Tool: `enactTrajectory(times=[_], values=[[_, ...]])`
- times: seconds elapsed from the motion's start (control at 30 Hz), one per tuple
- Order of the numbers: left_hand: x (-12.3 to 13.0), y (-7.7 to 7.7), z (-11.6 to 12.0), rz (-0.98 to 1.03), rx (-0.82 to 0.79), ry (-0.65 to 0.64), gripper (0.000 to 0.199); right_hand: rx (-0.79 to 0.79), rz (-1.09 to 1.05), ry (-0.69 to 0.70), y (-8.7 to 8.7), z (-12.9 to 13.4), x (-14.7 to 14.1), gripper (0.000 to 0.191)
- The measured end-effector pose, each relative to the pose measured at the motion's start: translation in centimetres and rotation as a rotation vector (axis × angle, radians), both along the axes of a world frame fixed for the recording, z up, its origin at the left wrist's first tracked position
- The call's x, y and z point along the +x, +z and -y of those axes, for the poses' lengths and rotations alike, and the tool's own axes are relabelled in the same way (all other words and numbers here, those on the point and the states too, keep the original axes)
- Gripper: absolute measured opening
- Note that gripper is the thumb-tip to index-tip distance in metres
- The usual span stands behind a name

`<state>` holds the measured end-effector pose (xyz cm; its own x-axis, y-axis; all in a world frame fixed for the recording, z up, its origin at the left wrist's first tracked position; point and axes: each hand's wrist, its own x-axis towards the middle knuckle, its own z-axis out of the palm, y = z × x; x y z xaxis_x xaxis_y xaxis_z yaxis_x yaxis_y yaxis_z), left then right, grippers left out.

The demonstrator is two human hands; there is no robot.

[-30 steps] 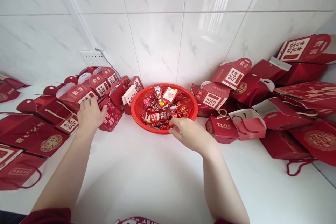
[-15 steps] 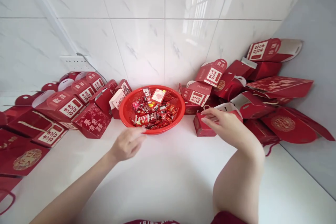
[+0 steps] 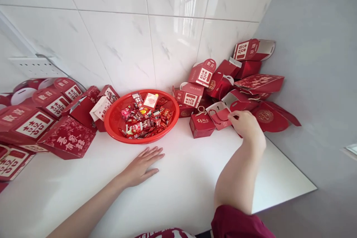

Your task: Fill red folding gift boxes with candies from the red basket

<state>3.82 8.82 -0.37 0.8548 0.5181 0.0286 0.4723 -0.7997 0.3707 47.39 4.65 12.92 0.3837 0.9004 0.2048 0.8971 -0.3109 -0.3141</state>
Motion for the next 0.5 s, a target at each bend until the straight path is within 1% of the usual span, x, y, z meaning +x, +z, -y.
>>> enactTrajectory(times=[0.13,0.2,0.33,0.4,0.5], values=[[0.1,0.0,0.0,0.001,-0.024,0.003,0.056,-0.020,-0.059,0.005,-0.2,-2.2,-1.9,0.029],[0.1,0.1,0.0,-0.001,-0.029,0.004,0.056,-0.075,-0.102,0.041,-0.7,-3.5,-3.1,0.027],[0.0,0.1,0.1,0.016,-0.022,0.012,0.055,-0.193,-0.136,0.138,-2.1,-5.6,-5.1,0.033],[-0.1,0.0,0.1,0.025,-0.023,0.017,0.054,-0.232,-0.142,0.153,-2.2,-6.0,-5.8,0.028],[-0.1,-0.1,0.1,0.014,-0.046,0.021,0.054,-0.286,-0.177,0.195,-1.5,-5.7,-6.3,0.023]])
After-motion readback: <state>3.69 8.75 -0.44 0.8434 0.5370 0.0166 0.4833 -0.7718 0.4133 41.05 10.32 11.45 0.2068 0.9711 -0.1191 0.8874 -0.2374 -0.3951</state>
